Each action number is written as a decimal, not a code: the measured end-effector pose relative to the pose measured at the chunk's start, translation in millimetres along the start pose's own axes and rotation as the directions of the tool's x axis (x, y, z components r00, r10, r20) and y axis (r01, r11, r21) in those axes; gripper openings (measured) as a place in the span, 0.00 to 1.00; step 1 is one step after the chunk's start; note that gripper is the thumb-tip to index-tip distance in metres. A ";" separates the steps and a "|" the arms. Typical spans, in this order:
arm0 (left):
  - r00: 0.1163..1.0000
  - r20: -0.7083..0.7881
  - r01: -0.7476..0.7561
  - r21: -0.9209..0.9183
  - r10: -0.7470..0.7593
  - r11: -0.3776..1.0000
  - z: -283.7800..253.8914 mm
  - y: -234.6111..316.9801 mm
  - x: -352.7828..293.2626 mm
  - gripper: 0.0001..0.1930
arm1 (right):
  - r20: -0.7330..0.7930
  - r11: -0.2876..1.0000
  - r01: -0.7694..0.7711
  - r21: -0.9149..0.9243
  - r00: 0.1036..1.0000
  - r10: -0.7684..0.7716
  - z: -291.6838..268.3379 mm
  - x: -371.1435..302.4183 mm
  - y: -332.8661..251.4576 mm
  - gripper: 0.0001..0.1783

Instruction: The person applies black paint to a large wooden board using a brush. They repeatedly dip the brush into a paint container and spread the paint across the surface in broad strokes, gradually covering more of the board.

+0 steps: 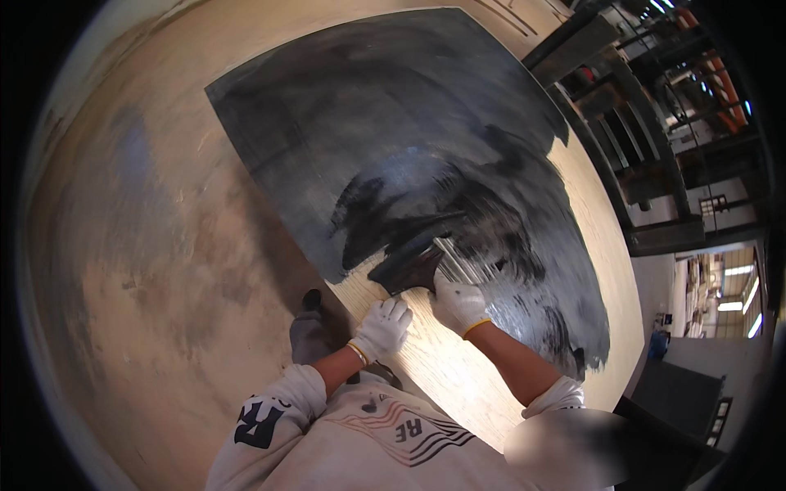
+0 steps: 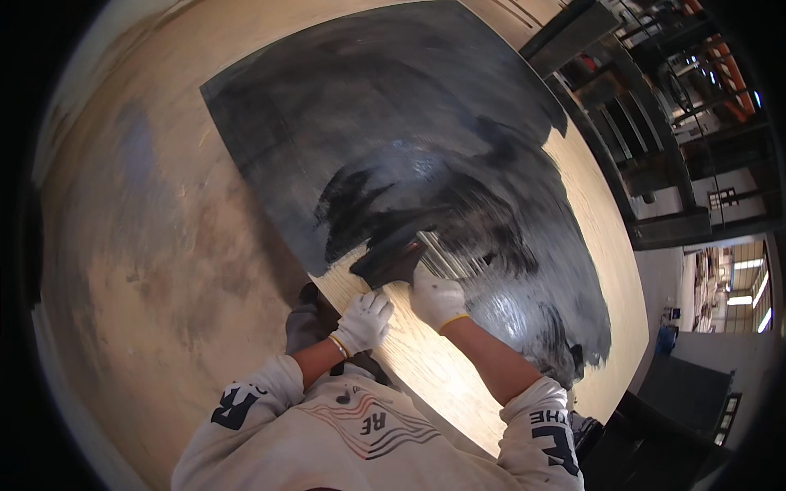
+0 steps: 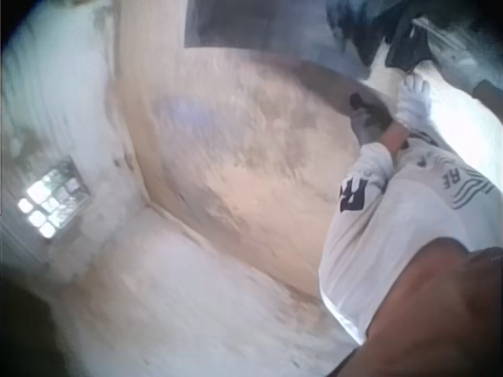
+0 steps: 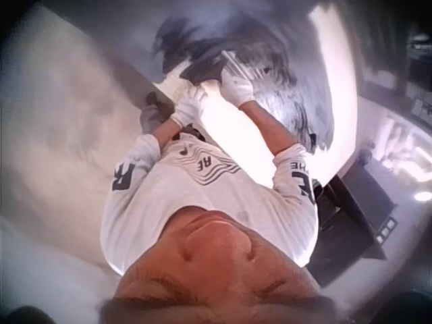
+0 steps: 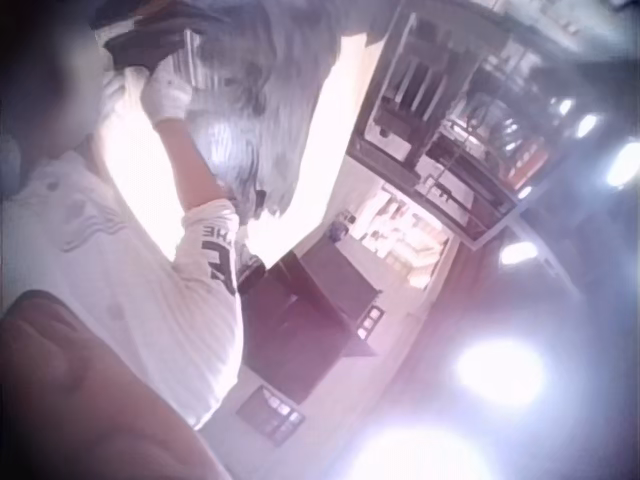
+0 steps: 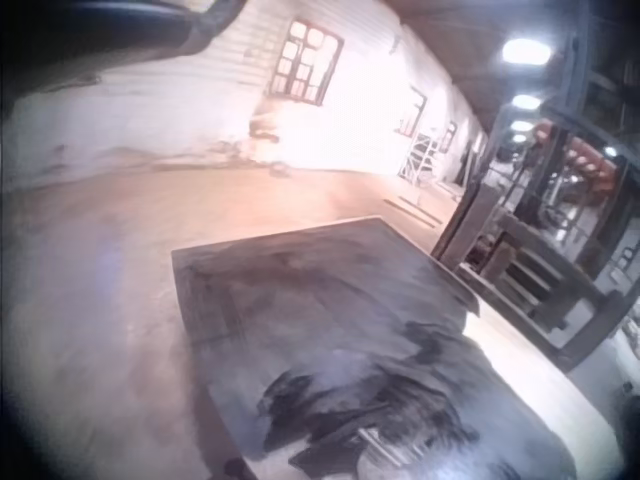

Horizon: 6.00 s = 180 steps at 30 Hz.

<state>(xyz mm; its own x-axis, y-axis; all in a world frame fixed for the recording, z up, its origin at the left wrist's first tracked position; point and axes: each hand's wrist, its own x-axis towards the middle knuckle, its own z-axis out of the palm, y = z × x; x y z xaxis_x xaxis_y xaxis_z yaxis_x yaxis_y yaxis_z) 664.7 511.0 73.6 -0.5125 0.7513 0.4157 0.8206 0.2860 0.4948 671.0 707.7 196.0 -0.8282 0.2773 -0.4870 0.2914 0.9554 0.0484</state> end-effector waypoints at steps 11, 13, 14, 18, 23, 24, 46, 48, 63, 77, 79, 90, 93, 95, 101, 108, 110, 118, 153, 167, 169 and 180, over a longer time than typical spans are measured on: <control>0.995 0.046 -0.086 -0.030 0.088 0.996 3.5 -6.1 -3.2 0.16 | 0.020 0.981 -0.158 0.116 0.987 0.157 34.0 -15.6 17.7 0.24; 0.992 0.046 -0.112 -0.074 0.116 0.991 0.6 -5.7 -0.6 0.15 | 0.027 0.906 -0.382 0.184 0.923 0.384 42.7 -28.6 58.0 0.23; 0.992 0.049 -0.116 -0.087 0.120 0.989 -4.1 -3.1 2.4 0.14 | 0.036 0.849 -0.467 0.246 0.880 0.474 36.2 -35.1 74.3 0.23; 0.994 0.048 -0.087 -0.183 0.097 0.979 -4.3 -2.0 7.5 0.14 | 0.171 0.699 -0.610 0.374 0.786 0.595 40.3 -41.9 43.3 0.28; 0.884 0.257 0.461 -0.617 -0.390 0.638 -17.2 0.5 13.0 0.20 | 0.278 -0.050 -0.283 0.958 0.865 0.417 78.8 -37.3 -46.1 0.31; 0.859 0.320 0.505 -0.656 -0.398 0.561 -31.3 6.5 25.6 0.24 | 0.353 -0.254 -0.264 0.930 0.835 0.423 72.4 -39.3 -58.3 0.31; 0.755 0.653 -0.313 0.433 -0.055 0.846 -36.6 -56.4 263.7 0.19 | 0.095 -0.761 0.228 0.607 0.930 0.355 154.1 -241.5 6.4 0.32; 0.715 0.693 -0.443 0.348 0.092 0.826 -6.8 -23.6 301.1 0.19 | 0.057 -0.735 0.282 0.617 0.915 0.399 170.4 -262.4 21.0 0.28; 0.636 0.689 -0.147 0.550 -0.347 0.822 -50.4 19.7 209.4 0.22 | 0.108 -0.786 0.314 0.533 0.895 0.432 271.2 -345.1 68.3 0.28; 0.534 0.828 -0.263 0.355 -0.171 0.897 19.8 191.6 143.1 0.24 | 0.186 -0.769 0.286 0.572 0.868 0.461 281.1 -384.4 18.2 0.25; 0.463 0.850 -0.261 0.401 -0.250 0.878 2.7 186.9 133.5 0.26 | 0.233 -0.731 0.276 0.624 0.827 0.512 266.9 -406.6 4.4 0.24; 0.558 0.816 -0.262 0.349 -0.154 0.900 42.9 245.6 61.2 0.25 | 0.425 -0.694 0.242 0.678 0.642 0.638 365.5 -478.1 -34.6 0.19; 0.498 0.841 -0.237 0.365 -0.210 0.900 24.6 246.1 62.9 0.25 | 0.446 -0.687 0.153 0.711 0.657 0.608 368.7 -492.2 -0.4 0.19; 0.657 0.654 -0.028 0.518 -0.374 0.855 27.7 196.5 96.9 0.25 | 0.430 -0.678 0.171 0.715 0.658 0.619 386.4 -506.0 21.1 0.19; 0.807 0.516 -0.007 0.494 -0.287 0.869 100.7 229.8 168.0 0.22 | 0.388 -0.628 0.195 0.753 0.639 0.664 504.2 -563.1 105.4 0.20; 0.692 0.679 -0.155 0.473 -0.246 0.867 72.2 290.5 59.2 0.26 | 0.691 -0.769 -0.054 0.637 0.481 0.539 576.9 -685.9 192.3 0.24; 0.675 0.505 0.111 0.651 -0.538 0.751 70.3 261.8 91.9 0.24 | 0.740 -0.805 -0.066 0.589 0.446 0.504 597.0 -709.4 211.4 0.25; 0.748 0.616 -0.032 0.403 -0.245 0.915 175.3 378.7 186.8 0.22 | 0.646 -0.747 -0.166 0.644 0.640 0.415 622.1 -677.9 268.8 0.26; 0.201 0.913 -0.810 -0.050 0.355 0.584 409.9 659.0 316.8 0.29 | 0.885 -0.927 0.062 0.369 0.281 0.371 585.3 -718.0 162.9 0.23; -0.006 0.979 -0.939 -0.075 0.204 0.335 366.5 701.7 340.4 0.32 | 0.898 -0.914 0.198 0.356 0.198 0.392 585.5 -726.1 125.2 0.21; 0.099 0.953 -0.922 -0.020 0.286 0.387 391.0 681.9 368.0 0.32 | 0.896 -0.914 0.184 0.362 0.202 0.395 585.4 -717.5 142.7 0.20; 0.006 0.962 -0.953 -0.078 0.275 0.291 400.8 711.8 358.3 0.36 | 0.905 -0.902 0.223 0.369 0.133 0.403 569.6 -731.8 151.5 0.17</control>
<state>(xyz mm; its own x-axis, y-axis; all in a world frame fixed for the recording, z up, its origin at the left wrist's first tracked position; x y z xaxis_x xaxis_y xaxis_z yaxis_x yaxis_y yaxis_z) 1166.5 1222.2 268.8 0.4657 0.6546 -0.5956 0.7081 -0.6792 -0.1929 1593.9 591.6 63.0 0.4408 0.3297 -0.8349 -0.2713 -0.8376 -0.4741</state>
